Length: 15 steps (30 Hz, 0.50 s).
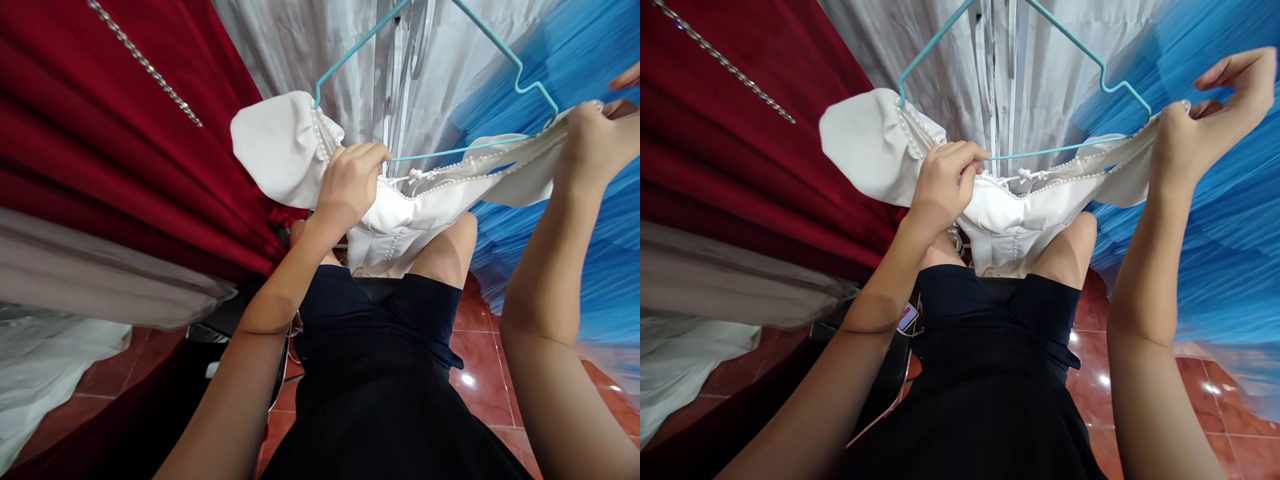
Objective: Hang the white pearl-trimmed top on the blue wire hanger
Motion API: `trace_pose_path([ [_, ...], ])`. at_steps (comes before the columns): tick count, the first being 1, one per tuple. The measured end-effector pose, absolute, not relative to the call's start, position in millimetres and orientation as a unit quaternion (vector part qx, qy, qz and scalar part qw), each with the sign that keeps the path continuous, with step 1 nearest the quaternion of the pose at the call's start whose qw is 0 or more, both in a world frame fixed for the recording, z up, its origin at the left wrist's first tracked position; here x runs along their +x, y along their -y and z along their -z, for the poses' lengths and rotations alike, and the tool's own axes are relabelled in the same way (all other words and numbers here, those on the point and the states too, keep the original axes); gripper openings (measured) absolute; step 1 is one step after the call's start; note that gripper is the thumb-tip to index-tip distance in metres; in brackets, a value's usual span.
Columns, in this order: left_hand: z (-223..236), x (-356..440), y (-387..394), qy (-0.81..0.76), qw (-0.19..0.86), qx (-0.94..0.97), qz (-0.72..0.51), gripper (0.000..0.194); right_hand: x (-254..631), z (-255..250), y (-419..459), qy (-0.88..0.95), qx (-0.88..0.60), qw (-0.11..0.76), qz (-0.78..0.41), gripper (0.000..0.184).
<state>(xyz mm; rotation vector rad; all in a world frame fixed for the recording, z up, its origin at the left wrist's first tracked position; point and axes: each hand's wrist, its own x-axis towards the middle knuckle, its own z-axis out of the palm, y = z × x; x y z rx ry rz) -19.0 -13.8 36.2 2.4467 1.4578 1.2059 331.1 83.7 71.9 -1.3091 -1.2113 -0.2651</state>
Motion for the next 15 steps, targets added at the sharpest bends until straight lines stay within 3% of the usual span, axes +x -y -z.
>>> trace_pose_path([
  [7,-42.5,-17.3,17.8,-0.47,0.022,0.793,-0.386,0.027,331.5,-91.3,-76.8,0.594,-0.503,0.619,0.103,0.024],
  [15,-37.4,-14.2,14.8,-0.462,0.002,0.789,-0.406,0.032,262.9,-111.5,-51.9,0.642,-0.476,0.592,0.099,0.038],
])
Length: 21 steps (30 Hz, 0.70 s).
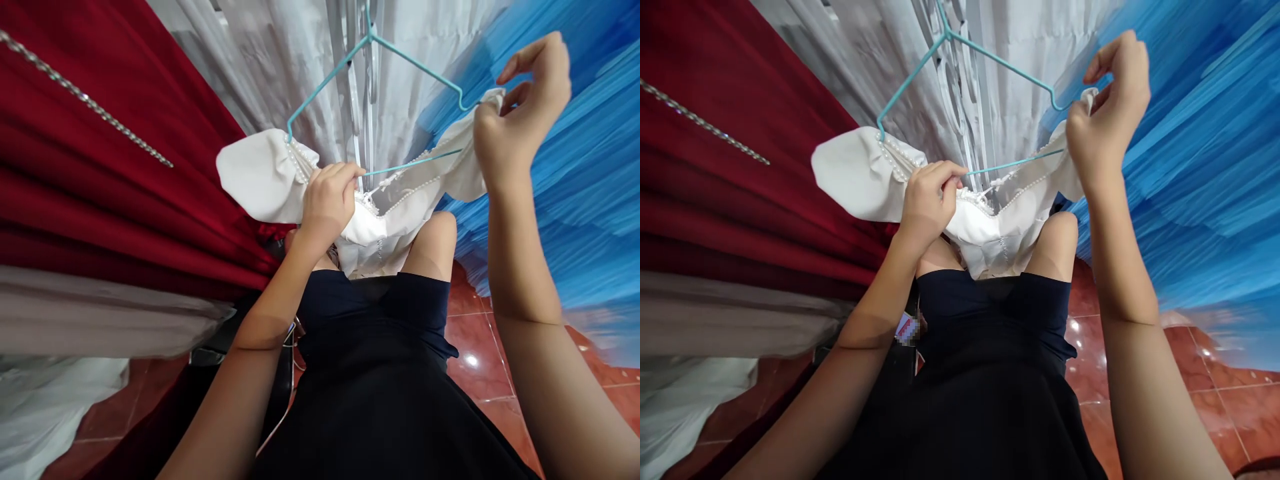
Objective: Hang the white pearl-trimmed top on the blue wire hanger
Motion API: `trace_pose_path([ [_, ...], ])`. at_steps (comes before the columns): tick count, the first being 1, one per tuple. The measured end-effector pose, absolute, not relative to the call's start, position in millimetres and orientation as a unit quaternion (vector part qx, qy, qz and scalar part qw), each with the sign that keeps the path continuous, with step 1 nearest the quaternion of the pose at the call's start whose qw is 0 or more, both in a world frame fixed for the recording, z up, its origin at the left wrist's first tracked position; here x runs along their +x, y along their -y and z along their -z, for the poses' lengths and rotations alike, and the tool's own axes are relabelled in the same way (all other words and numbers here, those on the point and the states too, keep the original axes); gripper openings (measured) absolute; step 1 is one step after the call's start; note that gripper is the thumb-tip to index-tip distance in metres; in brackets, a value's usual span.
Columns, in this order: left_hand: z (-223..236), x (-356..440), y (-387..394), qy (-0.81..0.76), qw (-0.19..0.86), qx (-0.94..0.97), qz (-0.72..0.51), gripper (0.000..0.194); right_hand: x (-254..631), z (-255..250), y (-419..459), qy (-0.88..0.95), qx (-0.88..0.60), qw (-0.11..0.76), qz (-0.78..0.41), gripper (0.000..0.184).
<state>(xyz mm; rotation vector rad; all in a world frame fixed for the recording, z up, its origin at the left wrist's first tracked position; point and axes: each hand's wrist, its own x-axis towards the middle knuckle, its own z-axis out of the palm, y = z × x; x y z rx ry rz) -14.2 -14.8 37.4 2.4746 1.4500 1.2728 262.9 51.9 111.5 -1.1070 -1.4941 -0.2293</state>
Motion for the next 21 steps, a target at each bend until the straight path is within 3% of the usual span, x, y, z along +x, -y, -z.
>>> trace_pose_path([
  [4,-40.6,-8.8,15.5,-0.474,-0.012,0.789,-0.392,0.028,251.6,-118.2,-61.0,0.589,-0.479,0.65,0.039,0.049],
  [8,-48.3,-5.0,14.2,-0.466,0.004,0.802,-0.374,0.028,244.6,-133.2,-70.8,0.569,-0.472,0.671,0.059,0.053],
  [14,-49.0,-8.5,11.0,-0.464,0.018,0.797,-0.386,0.026,233.6,-128.6,-53.4,0.658,-0.515,0.549,0.021,0.041],
  [21,-38.1,12.6,23.7,-0.526,-0.038,0.745,-0.41,0.025,266.8,-81.8,-42.7,0.69,-0.472,0.548,-0.041,0.009],
])
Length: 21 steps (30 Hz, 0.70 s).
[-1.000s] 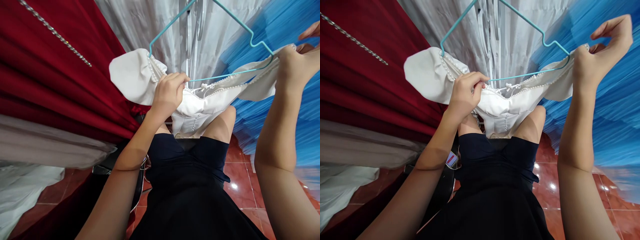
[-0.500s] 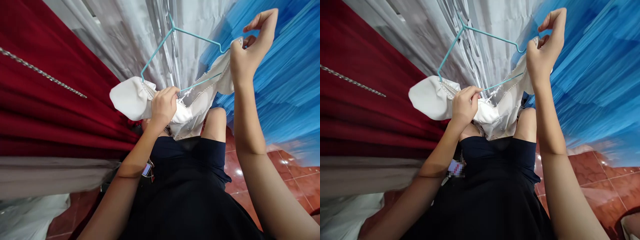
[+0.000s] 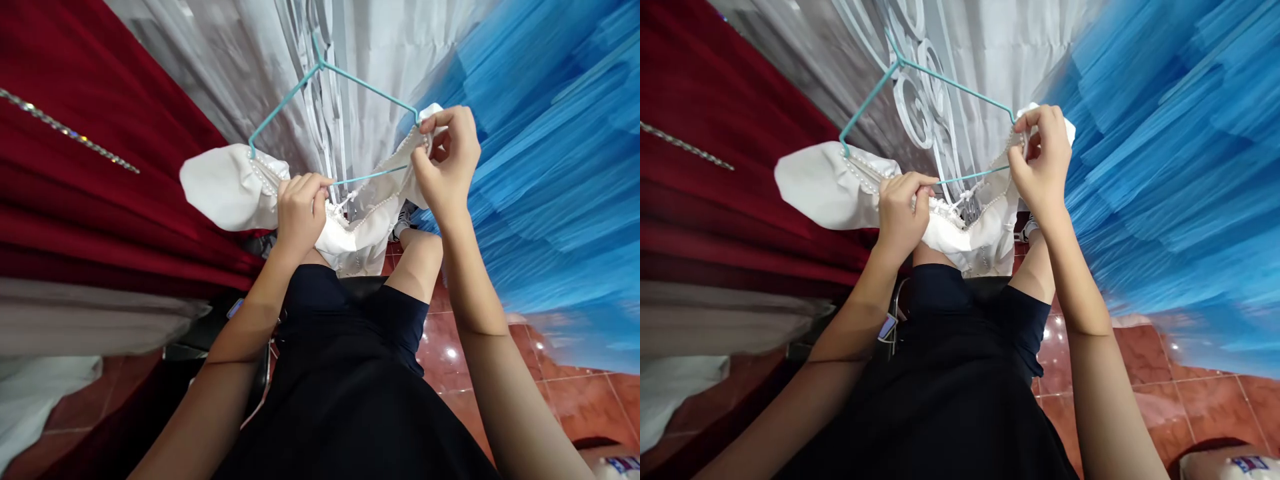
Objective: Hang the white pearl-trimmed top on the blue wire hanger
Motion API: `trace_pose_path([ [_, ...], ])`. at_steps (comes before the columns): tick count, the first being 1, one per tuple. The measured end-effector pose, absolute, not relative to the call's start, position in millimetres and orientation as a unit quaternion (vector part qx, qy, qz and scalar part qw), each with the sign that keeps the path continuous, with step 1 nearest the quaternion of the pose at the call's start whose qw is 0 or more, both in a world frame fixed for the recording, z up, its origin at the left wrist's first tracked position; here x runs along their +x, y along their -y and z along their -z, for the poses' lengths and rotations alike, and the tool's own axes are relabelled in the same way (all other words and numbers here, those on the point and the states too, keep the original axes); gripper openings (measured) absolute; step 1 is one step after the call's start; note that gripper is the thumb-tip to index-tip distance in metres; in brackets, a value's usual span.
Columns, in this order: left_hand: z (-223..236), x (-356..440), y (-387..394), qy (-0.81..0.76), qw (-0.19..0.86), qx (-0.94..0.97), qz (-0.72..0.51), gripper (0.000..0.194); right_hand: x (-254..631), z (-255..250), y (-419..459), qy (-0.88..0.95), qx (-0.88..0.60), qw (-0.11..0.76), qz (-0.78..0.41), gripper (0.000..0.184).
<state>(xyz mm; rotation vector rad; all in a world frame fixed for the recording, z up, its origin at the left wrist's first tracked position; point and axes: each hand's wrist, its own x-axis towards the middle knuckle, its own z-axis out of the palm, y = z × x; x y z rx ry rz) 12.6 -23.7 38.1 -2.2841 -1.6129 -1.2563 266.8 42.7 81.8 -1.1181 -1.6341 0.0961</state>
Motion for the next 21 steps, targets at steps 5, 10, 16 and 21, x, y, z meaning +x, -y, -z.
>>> trace_pose_path([
  [5,-31.7,28.6,26.9,0.561,0.061,-0.718,0.409,0.023,265.1,-69.5,-16.2,0.685,-0.444,0.575,-0.053,0.014],
  [10,-29.5,24.1,24.5,0.557,0.037,-0.723,0.408,0.026,231.8,-57.7,2.6,0.765,-0.385,0.482,-0.184,0.025],
  [16,-15.3,15.3,57.0,0.504,0.057,-0.738,0.446,0.036,190.5,-24.3,-0.1,0.736,-0.374,0.533,-0.186,0.031],
  [21,76.1,-39.4,116.5,0.504,0.065,-0.716,0.479,0.031,163.5,-11.2,5.1,0.695,-0.397,0.585,-0.132,0.033],
])
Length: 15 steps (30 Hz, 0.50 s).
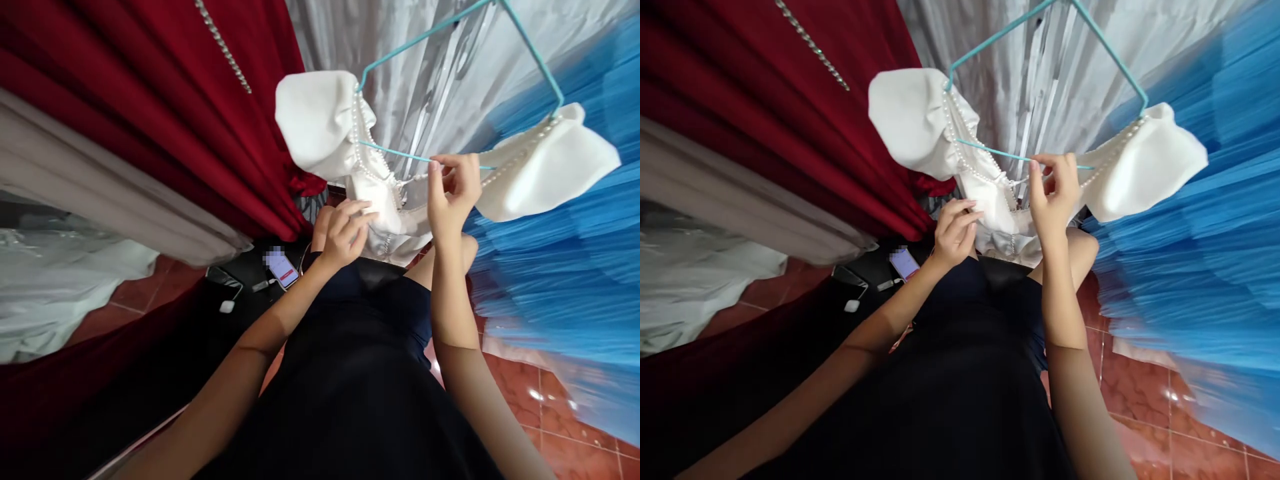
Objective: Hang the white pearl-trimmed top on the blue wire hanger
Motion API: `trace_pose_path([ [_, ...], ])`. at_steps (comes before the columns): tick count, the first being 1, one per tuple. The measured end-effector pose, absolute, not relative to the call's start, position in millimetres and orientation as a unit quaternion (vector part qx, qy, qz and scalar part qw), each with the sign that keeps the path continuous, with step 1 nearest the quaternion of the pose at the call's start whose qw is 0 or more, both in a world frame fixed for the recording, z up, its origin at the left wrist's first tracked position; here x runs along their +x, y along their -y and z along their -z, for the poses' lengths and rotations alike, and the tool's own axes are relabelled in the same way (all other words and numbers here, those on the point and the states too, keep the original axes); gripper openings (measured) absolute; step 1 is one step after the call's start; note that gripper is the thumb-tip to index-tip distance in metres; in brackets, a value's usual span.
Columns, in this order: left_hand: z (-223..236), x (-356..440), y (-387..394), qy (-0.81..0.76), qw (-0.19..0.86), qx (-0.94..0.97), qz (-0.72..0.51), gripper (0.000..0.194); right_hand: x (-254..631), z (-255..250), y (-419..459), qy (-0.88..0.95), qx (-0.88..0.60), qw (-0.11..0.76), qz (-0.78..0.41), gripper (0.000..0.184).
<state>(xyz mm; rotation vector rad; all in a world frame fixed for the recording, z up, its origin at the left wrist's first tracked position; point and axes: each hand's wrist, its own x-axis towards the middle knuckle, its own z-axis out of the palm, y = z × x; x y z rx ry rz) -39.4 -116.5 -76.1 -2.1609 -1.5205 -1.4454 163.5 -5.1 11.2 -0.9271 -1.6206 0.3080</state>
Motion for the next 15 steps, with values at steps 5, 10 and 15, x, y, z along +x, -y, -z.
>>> trace_pose_path([
  [5,193.9,-171.3,205.0,0.887,-0.035,-0.345,0.304,0.06,154.6,-7.6,1.9,0.686,-0.408,0.596,-0.086,0.035],
  [10,257.8,-262.3,302.4,0.973,-0.052,-0.086,0.207,0.072,158.6,-9.6,-3.2,0.692,-0.407,0.59,-0.084,0.026],
  [15,284.3,-283.1,339.7,0.984,-0.078,-0.029,0.16,0.044,159.6,-12.0,-3.3,0.701,-0.41,0.576,-0.094,0.025],
])
